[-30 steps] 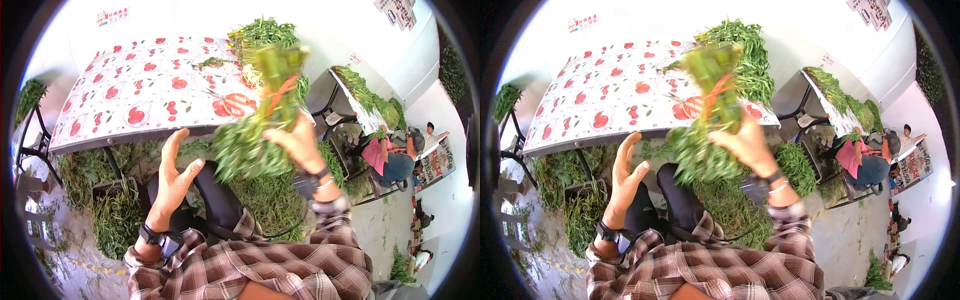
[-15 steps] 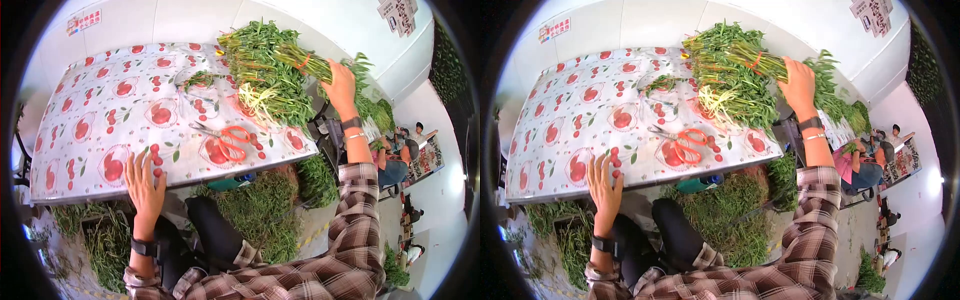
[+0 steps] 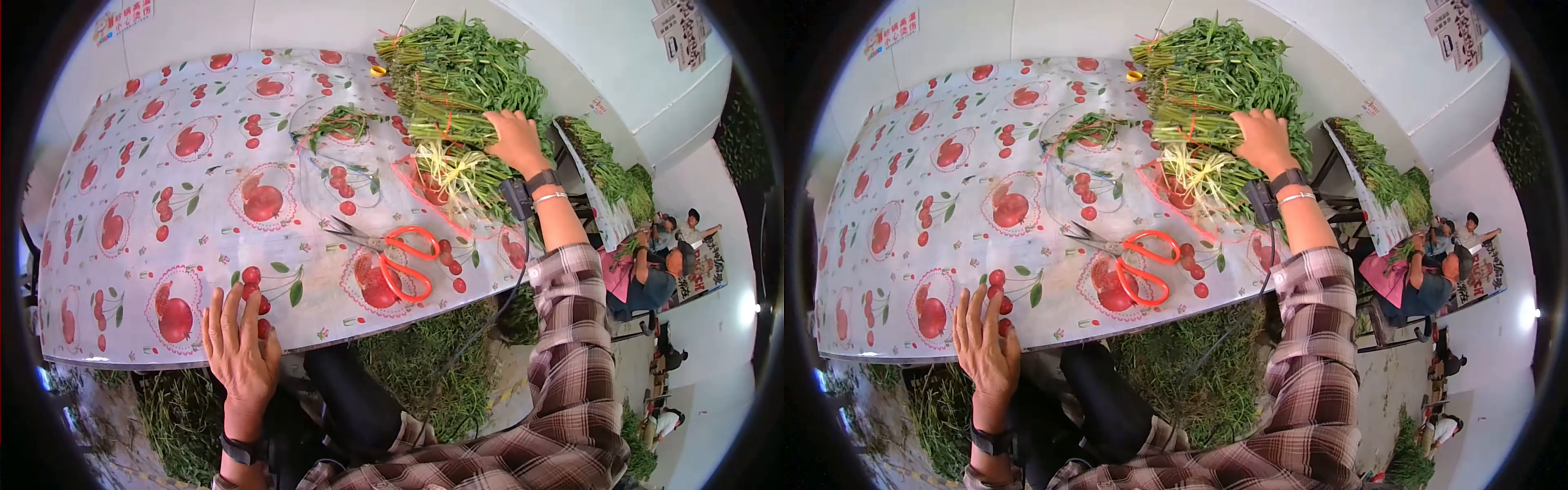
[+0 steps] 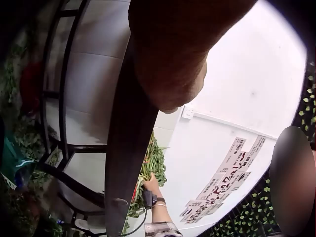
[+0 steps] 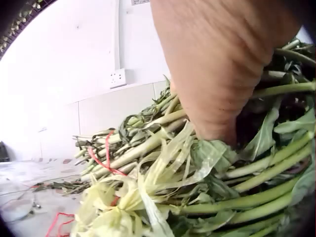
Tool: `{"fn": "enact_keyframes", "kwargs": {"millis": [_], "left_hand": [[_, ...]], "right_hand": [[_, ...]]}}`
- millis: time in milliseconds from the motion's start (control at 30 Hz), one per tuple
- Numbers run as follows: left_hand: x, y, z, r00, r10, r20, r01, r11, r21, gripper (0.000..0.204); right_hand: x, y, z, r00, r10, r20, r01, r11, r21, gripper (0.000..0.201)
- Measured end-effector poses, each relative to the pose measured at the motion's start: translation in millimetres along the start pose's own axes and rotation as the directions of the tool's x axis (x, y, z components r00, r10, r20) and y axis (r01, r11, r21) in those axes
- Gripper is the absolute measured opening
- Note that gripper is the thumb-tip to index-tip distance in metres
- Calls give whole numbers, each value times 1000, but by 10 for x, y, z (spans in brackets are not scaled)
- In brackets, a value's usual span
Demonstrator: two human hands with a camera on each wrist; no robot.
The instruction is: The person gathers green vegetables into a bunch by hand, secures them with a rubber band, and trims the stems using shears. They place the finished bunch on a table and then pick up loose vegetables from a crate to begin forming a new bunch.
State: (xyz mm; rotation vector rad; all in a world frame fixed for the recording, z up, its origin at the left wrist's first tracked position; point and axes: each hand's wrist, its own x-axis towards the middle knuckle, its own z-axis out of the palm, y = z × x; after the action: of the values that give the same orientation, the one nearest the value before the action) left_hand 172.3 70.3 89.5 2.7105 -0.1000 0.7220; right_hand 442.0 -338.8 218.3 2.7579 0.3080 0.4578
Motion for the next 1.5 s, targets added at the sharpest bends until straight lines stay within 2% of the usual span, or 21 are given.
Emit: {"fn": "enact_keyframes", "kwargs": {"millis": [100,167,233,300,367,533,633,667,767,800,900,933,967,1033,1167,1233,1300,1333,1367,1433,1500], "left_hand": [[-6,-16,-2,1000,16,11,-16,1000,13,46],[-4,-11,-10,1000,13,10,-13,1000,5,45],[-1,0,-7,1000,10,5,-10,1000,-14,44],[9,9,1,1000,12,-8,-12,1000,-1,40],[1,10,3,1000,17,-8,-17,1000,-9,39],[1,6,7,999,23,-32,-24,1000,-20,36],[-5,18,-19,999,25,-29,-27,999,-44,36],[-4,18,-21,999,33,-36,-35,998,-53,35],[-1,17,-21,997,57,-55,-60,996,-62,34],[-3,13,-20,996,62,-62,-66,996,-64,33],[-8,4,7,993,80,-86,-84,995,-51,32],[-9,14,-1,993,80,-87,-84,995,-47,32],[-9,24,-9,993,77,-93,-83,995,-53,32],[-3,24,-5,993,70,-94,-75,996,-52,32],[15,-2,38,989,83,-125,-93,993,-72,32],[-13,-52,90,972,106,-212,-139,979,-150,37],[-17,-63,86,944,120,-306,-180,968,-177,40],[-45,-55,82,937,112,-331,-173,972,-161,40],[-35,-19,26,956,68,-287,-122,977,-176,38],[-14,-15,165,947,49,-317,-112,976,-185,36],[-58,-27,142,939,41,-342,-127,964,-233,35]], "right_hand": [[-16,-4,-194,996,61,-67,-65,996,-55,61],[-24,32,-62,995,69,-71,-72,997,-40,60],[-75,33,234,997,81,16,-79,994,-78,60],[-124,52,339,997,73,-15,-74,995,-61,63],[-140,57,281,998,52,41,-51,998,-20,65],[-103,118,65,943,50,329,-119,974,193,102],[-212,152,24,969,-18,246,-64,944,323,103],[-245,169,43,986,-39,160,-24,927,374,99],[-372,128,-94,998,-65,26,50,923,381,94],[-443,75,-123,989,-71,-133,107,952,287,80],[-617,2,-319,983,-7,-185,37,987,158,65],[-667,-41,-373,970,5,-243,24,993,119,50],[-693,-49,-351,970,2,-244,28,992,123,50],[-718,-17,-198,992,125,-34,-105,931,348,47],[-584,208,310,963,-17,-268,123,915,385,40],[-613,136,161,986,-5,-165,87,864,496,44],[-570,251,231,985,-89,-146,147,877,457,47],[-546,348,327,994,-48,-96,88,873,479,50],[-452,576,574,968,-165,-190,228,893,387,52],[-446,597,599,997,-53,-56,73,881,468,55],[-528,346,342,987,-89,-133,139,891,433,55]]}}
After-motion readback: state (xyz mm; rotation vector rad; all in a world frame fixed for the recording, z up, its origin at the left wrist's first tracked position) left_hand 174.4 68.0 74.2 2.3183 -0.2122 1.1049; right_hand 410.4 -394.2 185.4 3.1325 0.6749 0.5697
